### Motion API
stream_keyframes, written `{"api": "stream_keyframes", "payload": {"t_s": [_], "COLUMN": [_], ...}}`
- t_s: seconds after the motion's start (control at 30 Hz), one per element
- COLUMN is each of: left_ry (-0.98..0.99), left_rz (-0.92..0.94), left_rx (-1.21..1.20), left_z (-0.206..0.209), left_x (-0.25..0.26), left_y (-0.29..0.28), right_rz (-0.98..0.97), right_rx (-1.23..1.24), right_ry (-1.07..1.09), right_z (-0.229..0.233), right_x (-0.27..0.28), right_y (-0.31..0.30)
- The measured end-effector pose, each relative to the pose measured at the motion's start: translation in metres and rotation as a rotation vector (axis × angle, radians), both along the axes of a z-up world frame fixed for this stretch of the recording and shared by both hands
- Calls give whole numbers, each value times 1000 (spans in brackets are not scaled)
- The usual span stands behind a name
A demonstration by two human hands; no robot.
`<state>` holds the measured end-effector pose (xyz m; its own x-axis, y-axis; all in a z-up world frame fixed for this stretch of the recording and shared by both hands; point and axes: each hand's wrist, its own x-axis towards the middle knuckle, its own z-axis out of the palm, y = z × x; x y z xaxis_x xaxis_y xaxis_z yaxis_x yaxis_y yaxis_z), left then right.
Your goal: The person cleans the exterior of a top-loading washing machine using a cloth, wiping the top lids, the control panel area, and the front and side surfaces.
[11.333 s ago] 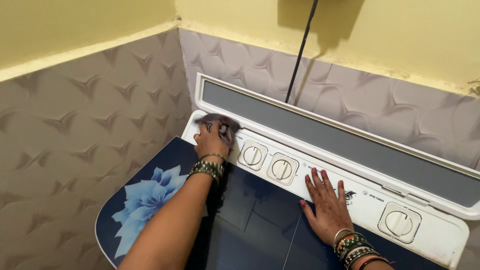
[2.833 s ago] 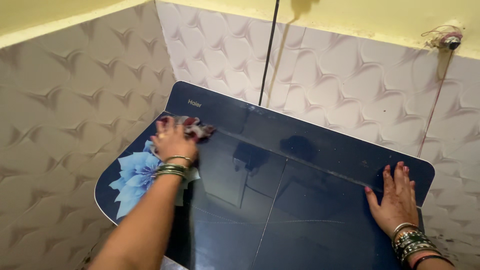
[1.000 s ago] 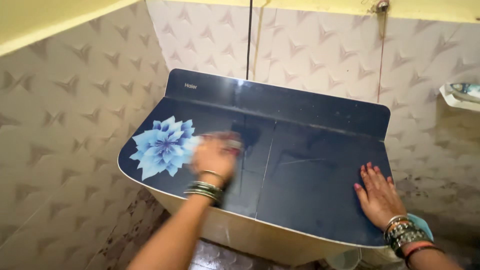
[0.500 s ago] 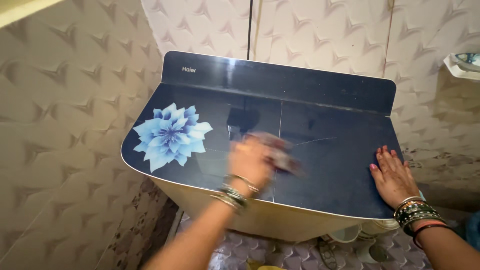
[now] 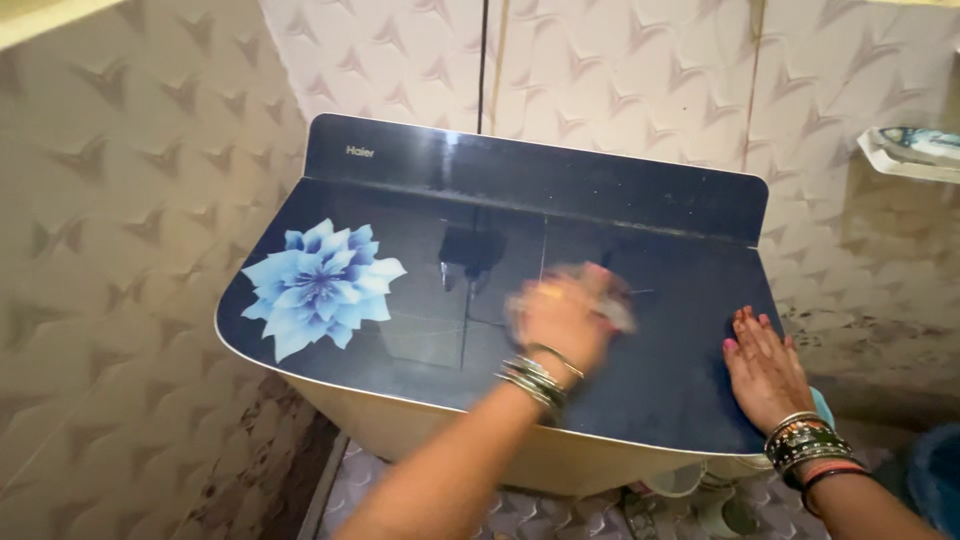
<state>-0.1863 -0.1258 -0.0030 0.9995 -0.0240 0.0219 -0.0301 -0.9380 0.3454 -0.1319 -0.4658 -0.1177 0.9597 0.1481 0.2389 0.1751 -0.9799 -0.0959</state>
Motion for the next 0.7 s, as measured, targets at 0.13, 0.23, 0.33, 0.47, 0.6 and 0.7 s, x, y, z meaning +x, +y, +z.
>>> {"api": "stream_keyframes", "payload": {"t_s": [0.13,0.23,0.33,0.47,0.6,0.7], "left_ry": [-373,-135,-380,-84,-380,-34], "left_rz": [-464,-353,52,748,749,749], "left_rx": [81,22,57,-282,388,44], "left_z": [10,21,19,3,-6,2], "left_x": [-16,11,46,68,63,90], "left_y": [-69,-38,60,197,246,178], "right_rz": [13,-7,-1,-18,-53,-78], "right_rx": [203,92,-30,-42,-113,-135], "right_ry": [-32,-53,-71,-44,-59,-55], "right_z": [-12,-11,-2,16,23,25], "right_x": [3,5,-5,-11,-13,-15], "right_y": [-14,-11,0,16,25,29]}}
